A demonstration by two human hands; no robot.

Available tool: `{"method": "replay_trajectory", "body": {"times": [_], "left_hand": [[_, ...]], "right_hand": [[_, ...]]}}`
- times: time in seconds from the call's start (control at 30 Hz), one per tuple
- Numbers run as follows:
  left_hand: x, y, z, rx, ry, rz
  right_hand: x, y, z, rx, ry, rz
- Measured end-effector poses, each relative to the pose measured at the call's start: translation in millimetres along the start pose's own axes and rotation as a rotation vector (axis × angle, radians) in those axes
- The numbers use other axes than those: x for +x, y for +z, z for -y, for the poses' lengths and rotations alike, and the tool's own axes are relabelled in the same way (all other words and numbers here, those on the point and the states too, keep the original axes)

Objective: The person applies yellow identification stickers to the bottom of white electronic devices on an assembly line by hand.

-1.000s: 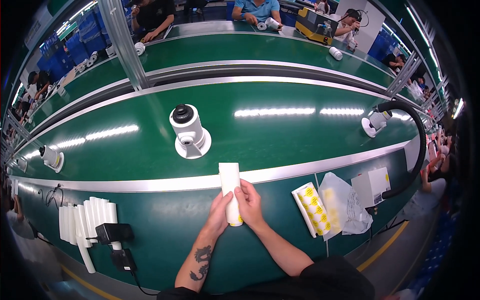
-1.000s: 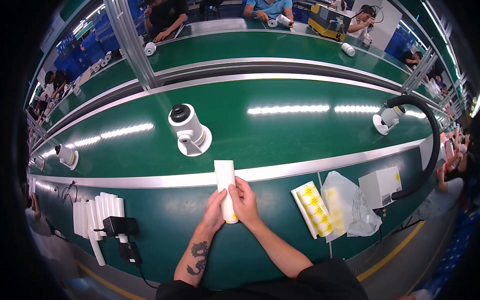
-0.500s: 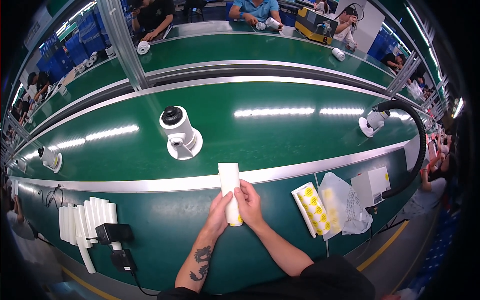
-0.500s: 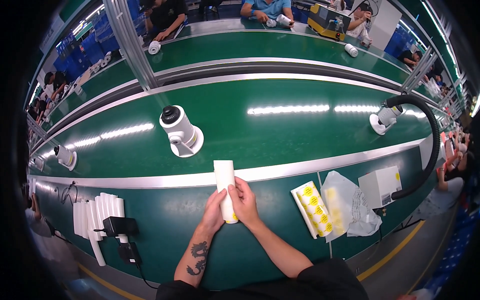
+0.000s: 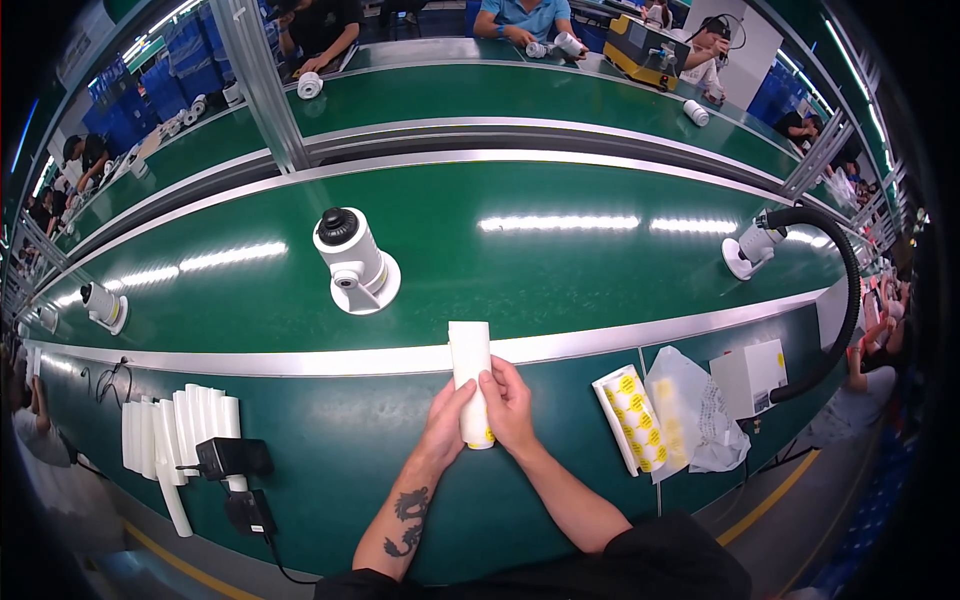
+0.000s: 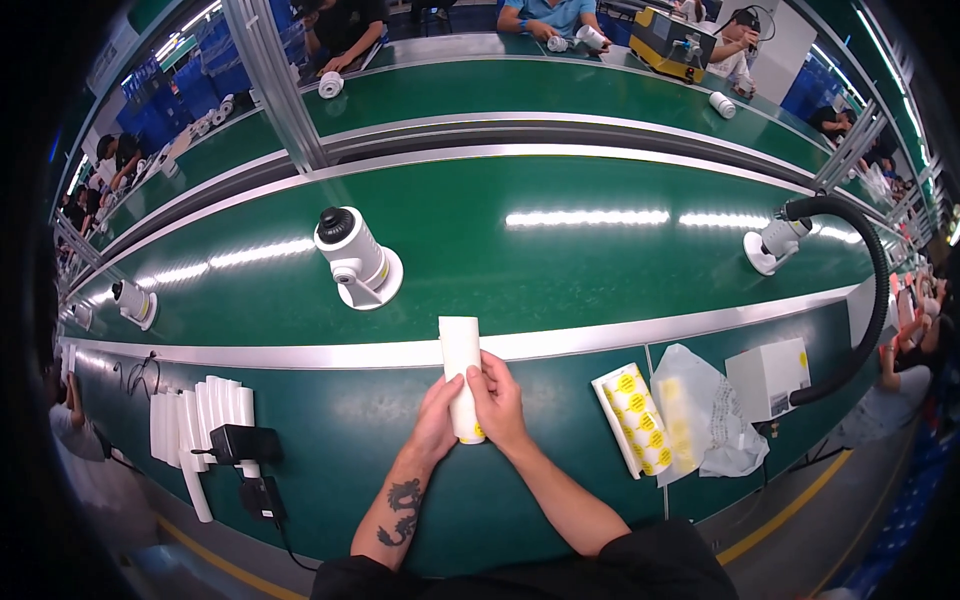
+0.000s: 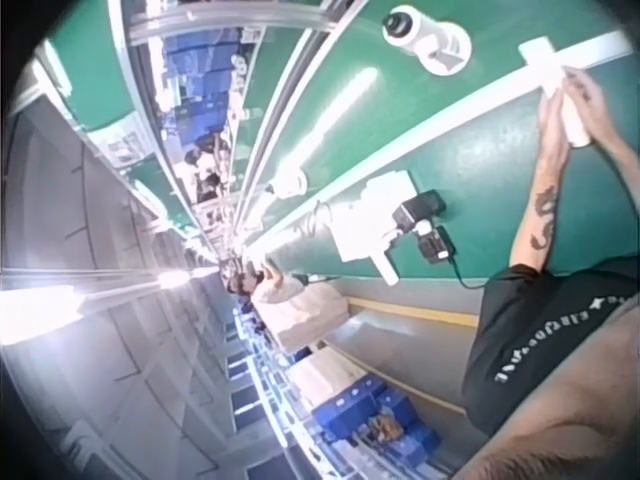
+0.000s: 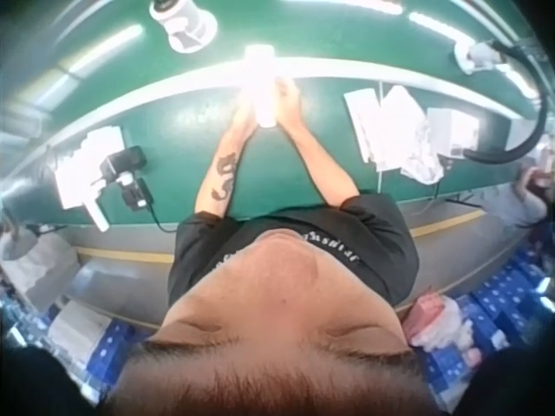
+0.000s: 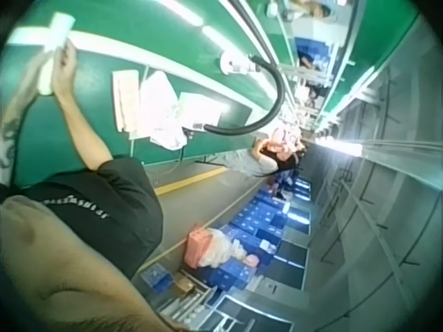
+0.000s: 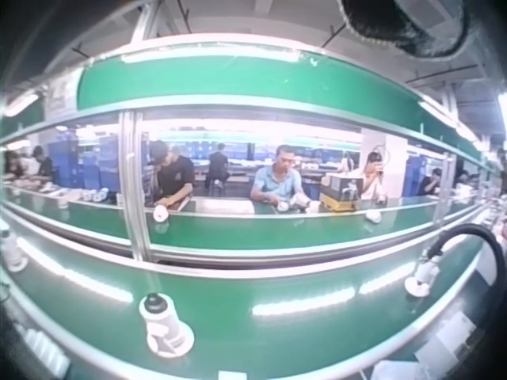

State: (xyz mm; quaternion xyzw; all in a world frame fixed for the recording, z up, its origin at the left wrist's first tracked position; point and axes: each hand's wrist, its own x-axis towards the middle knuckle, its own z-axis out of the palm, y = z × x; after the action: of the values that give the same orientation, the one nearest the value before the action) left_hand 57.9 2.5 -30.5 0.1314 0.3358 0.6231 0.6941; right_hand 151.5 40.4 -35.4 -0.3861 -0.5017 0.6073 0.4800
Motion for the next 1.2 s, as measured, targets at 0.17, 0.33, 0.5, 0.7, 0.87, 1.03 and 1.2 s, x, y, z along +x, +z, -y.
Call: {"method": "replay_trajectory", "body": {"times": [0.17,0.33,0.5,0.7,0.87,1.03,1.2], "left_hand": [[1.4,-1.0,0.7,0.004,-0.009,0.019],[0.6,1.4,1.0,0.003,0.001,0.002],[-0.2,0.2,1.0,0.002,0.006,0.004],[2.6,-1.9,4.0,0.013,0.001,0.018],[4.5,-0.5,5.8,0.002,0.005,0.017],[1.8,-1.2,0.2,0.028,0.013,0.025],[4.1,-7.2,12.4,0.008,0.000,-0.034]], "right_hand": [[0.9,-1.1,-1.4,0.011,-0.004,0.002],[0.9,-1.7,-0.7,0.023,-0.003,0.002],[0.7,-2.7,0.1,0.020,0.012,0.029],[0.5,-4.7,-4.5,0.040,0.036,0.018],[1.8,-7.2,-2.4,-0.005,0.019,0.003],[2.5,-3.5,-4.5,0.002,0.035,0.022],[1.9,-8.8,-7.5,-0.155,0.004,-0.019]]}}
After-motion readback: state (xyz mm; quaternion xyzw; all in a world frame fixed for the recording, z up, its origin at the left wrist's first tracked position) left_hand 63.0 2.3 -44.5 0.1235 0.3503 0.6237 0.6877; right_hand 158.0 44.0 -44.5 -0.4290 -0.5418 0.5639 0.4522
